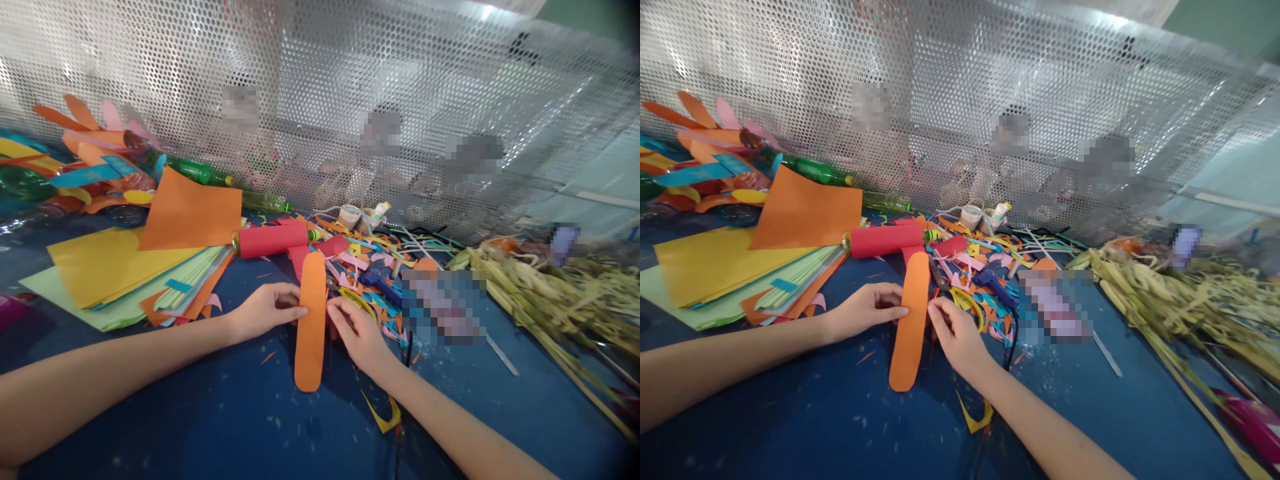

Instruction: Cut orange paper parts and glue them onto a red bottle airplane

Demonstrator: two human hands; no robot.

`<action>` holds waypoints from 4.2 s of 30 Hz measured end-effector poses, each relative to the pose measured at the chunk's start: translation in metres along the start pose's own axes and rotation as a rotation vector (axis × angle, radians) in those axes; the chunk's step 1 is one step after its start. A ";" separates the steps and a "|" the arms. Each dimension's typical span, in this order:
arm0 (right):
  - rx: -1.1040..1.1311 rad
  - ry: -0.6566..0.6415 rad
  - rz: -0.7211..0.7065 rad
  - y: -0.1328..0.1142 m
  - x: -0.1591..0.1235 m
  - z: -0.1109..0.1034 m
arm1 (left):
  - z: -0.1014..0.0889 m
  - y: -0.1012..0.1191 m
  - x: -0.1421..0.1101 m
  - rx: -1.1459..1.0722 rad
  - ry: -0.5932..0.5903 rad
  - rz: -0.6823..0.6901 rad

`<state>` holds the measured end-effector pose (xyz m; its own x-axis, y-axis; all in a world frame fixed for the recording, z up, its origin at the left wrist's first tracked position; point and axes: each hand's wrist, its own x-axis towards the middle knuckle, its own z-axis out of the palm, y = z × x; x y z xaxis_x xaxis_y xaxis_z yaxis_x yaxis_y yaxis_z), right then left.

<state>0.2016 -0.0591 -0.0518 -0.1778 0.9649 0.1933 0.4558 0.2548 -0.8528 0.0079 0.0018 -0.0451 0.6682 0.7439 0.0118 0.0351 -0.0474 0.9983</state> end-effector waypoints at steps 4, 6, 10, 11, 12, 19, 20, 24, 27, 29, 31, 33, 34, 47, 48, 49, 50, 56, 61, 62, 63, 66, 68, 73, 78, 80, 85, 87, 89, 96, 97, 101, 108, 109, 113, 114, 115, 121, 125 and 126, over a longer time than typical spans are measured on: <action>0.103 0.074 -0.099 -0.001 0.001 0.001 | 0.000 0.000 0.001 -0.003 0.014 0.006; 0.021 0.060 -0.146 -0.002 0.001 0.000 | 0.000 0.000 0.001 -0.006 0.004 0.012; -0.111 0.007 -0.204 -0.004 0.001 -0.003 | -0.001 -0.001 0.001 0.028 -0.056 0.025; -0.110 0.004 -0.203 -0.004 0.001 -0.004 | 0.000 -0.001 0.001 0.033 -0.071 0.030; -0.105 0.003 -0.194 -0.004 0.001 -0.004 | 0.000 -0.001 0.001 0.035 -0.084 0.035; -0.035 0.003 -0.032 -0.004 -0.001 -0.002 | 0.000 0.001 -0.002 0.001 -0.106 0.020; -0.020 0.003 -0.025 -0.004 0.000 -0.002 | 0.000 0.000 -0.002 0.010 -0.104 0.020; 0.018 -0.019 -0.007 -0.003 0.000 -0.002 | -0.001 0.000 -0.002 0.017 -0.103 0.027; 0.004 0.001 0.000 -0.001 0.001 -0.002 | 0.001 0.001 -0.002 0.029 -0.124 0.032; -0.021 0.024 0.006 0.000 0.001 -0.002 | 0.002 0.002 -0.003 0.058 -0.138 0.037; -0.032 0.031 0.010 0.000 0.001 -0.002 | 0.003 0.002 -0.004 0.086 -0.144 0.039; -0.021 0.034 0.005 0.000 0.002 -0.001 | 0.004 0.002 -0.005 0.115 -0.141 0.026; -0.011 0.034 0.001 0.000 0.002 -0.001 | 0.004 0.002 -0.004 0.132 -0.133 0.016; 0.058 0.060 0.007 -0.001 0.002 0.001 | 0.003 -0.003 -0.003 0.148 -0.121 0.013; 0.054 0.061 0.007 -0.002 0.002 0.001 | 0.003 -0.002 -0.004 0.143 -0.121 0.014; 0.048 0.063 0.007 -0.002 0.002 0.000 | 0.003 -0.002 -0.004 0.140 -0.125 0.015; 0.041 0.063 0.005 -0.002 0.002 0.000 | 0.003 -0.001 -0.004 0.139 -0.130 0.016; 0.027 0.042 0.003 -0.004 0.001 -0.001 | 0.003 -0.004 -0.004 0.154 -0.148 0.045; 0.006 0.003 -0.009 -0.006 0.001 -0.002 | 0.002 -0.005 -0.003 0.143 -0.106 0.076; -0.021 -0.013 -0.015 -0.007 0.001 -0.002 | 0.002 -0.004 -0.003 0.138 -0.102 0.087; -0.051 -0.031 -0.018 -0.007 0.001 -0.003 | 0.002 -0.003 -0.003 0.137 -0.101 0.095; -0.109 -0.068 -0.013 -0.010 0.001 -0.004 | 0.002 -0.002 -0.003 0.138 -0.107 0.098; -0.110 -0.077 -0.009 -0.011 0.001 -0.004 | 0.002 -0.001 -0.003 0.140 -0.116 0.093; -0.118 -0.083 -0.008 -0.014 0.000 -0.004 | 0.004 0.000 -0.003 0.143 -0.120 0.090; -0.143 -0.108 -0.044 -0.013 0.000 -0.004 | 0.004 -0.001 -0.002 0.145 -0.102 0.094; -0.159 -0.097 -0.036 -0.013 0.000 -0.004 | 0.003 -0.003 -0.002 0.129 -0.103 0.089; -0.143 -0.097 -0.027 -0.013 0.000 -0.004 | 0.003 -0.006 -0.001 0.120 -0.102 0.060; -0.130 -0.109 -0.034 -0.012 0.000 -0.004 | 0.002 -0.006 -0.001 0.129 -0.084 0.044; -0.120 -0.087 -0.044 -0.011 0.000 -0.003 | 0.002 -0.006 0.000 0.134 -0.067 0.040; -0.089 0.030 -0.059 -0.006 0.003 -0.002 | 0.001 -0.002 -0.001 0.145 -0.076 0.077; -0.092 0.026 -0.056 -0.006 0.003 -0.002 | 0.001 0.000 -0.002 0.131 -0.078 0.082; -0.057 -0.005 -0.019 -0.006 0.001 -0.002 | 0.002 0.005 -0.003 0.111 -0.014 0.046; 0.061 0.026 -0.003 -0.002 0.002 -0.001 | 0.003 0.001 -0.001 0.023 0.061 0.017; 0.061 0.029 -0.011 -0.001 0.002 -0.001 | 0.002 0.001 0.000 0.017 0.066 0.021; -0.063 -0.035 -0.121 -0.001 0.001 -0.002 | 0.000 -0.001 0.002 0.048 0.115 0.035; -0.104 -0.057 -0.146 -0.002 0.001 -0.002 | 0.000 -0.002 0.002 0.056 0.132 0.039; -0.141 -0.075 -0.159 -0.004 0.000 -0.003 | 0.000 -0.002 0.003 0.059 0.144 0.043; -0.317 -0.014 -0.079 -0.009 -0.001 -0.007 | -0.001 -0.005 0.001 0.128 0.217 0.063; -0.643 0.065 -0.161 -0.011 -0.001 -0.007 | 0.000 -0.005 -0.003 0.270 0.240 0.121; -0.716 0.059 -0.166 -0.011 -0.002 -0.007 | 0.000 -0.005 -0.004 0.295 0.232 0.136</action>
<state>0.2026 -0.0632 -0.0390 -0.2564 0.9066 0.3353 0.8882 0.3578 -0.2884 0.0054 -0.0007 -0.0502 0.4970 0.8470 0.1889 0.1923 -0.3198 0.9278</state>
